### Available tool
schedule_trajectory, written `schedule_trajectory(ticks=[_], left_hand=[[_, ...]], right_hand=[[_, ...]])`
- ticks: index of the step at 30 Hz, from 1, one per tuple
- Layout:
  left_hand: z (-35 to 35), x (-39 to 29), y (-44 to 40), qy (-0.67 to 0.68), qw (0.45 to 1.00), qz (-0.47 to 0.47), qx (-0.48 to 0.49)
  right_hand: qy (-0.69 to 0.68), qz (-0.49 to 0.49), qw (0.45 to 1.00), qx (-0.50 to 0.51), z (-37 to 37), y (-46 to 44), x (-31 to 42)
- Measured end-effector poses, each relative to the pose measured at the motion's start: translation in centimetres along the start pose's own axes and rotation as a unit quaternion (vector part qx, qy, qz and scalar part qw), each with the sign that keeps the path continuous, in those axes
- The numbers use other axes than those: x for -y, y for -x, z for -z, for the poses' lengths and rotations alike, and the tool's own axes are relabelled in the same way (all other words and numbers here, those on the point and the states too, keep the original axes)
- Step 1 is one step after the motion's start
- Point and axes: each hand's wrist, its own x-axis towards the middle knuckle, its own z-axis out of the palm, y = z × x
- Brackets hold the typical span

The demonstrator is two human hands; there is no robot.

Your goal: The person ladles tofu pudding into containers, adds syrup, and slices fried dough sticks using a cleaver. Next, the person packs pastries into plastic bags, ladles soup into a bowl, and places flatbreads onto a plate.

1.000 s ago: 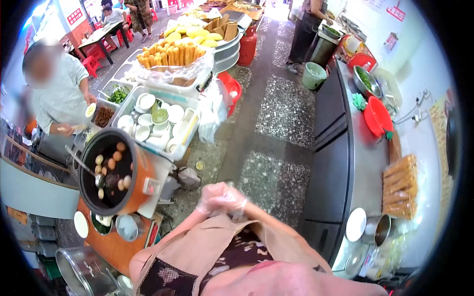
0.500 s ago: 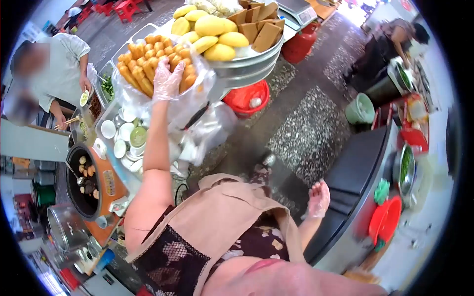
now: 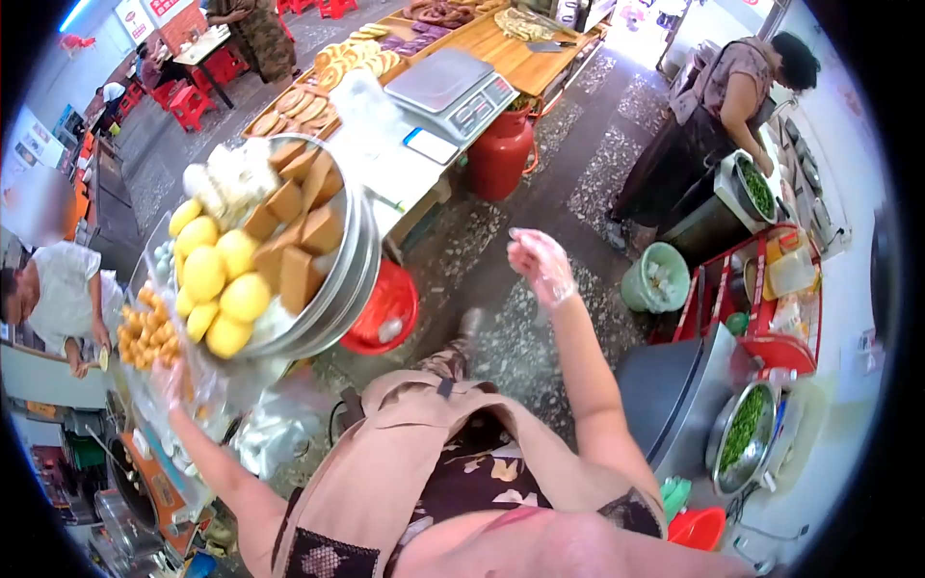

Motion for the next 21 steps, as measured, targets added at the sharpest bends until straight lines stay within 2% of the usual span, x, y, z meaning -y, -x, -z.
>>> schedule_trajectory(ticks=[3, 5, 6, 8, 10, 11, 12, 13, 15, 17, 19, 20, 21], left_hand=[[-0.7, -3.6, -0.9, -0.092, 0.994, 0.053, -0.006], [-2.8, -3.1, -0.4, 0.069, 0.993, 0.004, -0.093], [-2.9, -4.0, 0.6, 0.057, 0.991, 0.022, -0.117], [-1.7, -6.7, 2.3, -0.037, 0.984, 0.098, -0.141], [0.8, -7.9, 5.5, -0.116, 0.962, 0.185, -0.166], [1.3, -8.4, 6.8, -0.145, 0.949, 0.218, -0.177], [2.1, -9.3, 7.8, -0.164, 0.937, 0.244, -0.188], [1.8, -9.7, 8.3, -0.179, 0.927, 0.264, -0.195], [1.2, -9.8, 9.7, -0.198, 0.912, 0.298, -0.202], [1.3, -9.5, 11.8, -0.184, 0.902, 0.335, -0.202], [1.0, -8.8, 13.8, -0.134, 0.902, 0.362, -0.195], [1.5, -9.5, 14.5, -0.141, 0.897, 0.374, -0.19], [2.2, -10.8, 14.1, -0.09, 0.906, 0.358, -0.209]], right_hand=[[0.022, -0.014, 0.999, 0.045, 3.5, -10.7, 3.7], [0.053, -0.027, 0.995, 0.081, 7.6, -16.7, 5.3], [0.049, -0.043, 0.995, 0.079, 8.4, -17.8, 7.0], [0.048, -0.127, 0.99, 0.039, 12.4, -21.9, 7.4], [0.032, -0.187, 0.976, 0.103, 19.0, -26.0, 7.7], [0.015, -0.215, 0.975, 0.059, 20.4, -27.3, 8.1], [0.02, -0.254, 0.966, -0.043, 21.8, -28.9, 8.2], [0.08, -0.243, 0.965, -0.064, 22.0, -29.5, 8.0], [0.15, -0.3, 0.936, 0.11, 24.9, -33.7, 7.0], [0.212, -0.338, 0.917, -0.015, 21.8, -35.1, 5.3], [0.225, -0.359, 0.906, 0.002, 16.9, -35.8, 4.3], [0.252, -0.376, 0.891, 0.036, 13.9, -36.1, 3.9], [0.274, -0.388, 0.877, 0.071, 11.1, -36.5, 3.4]])
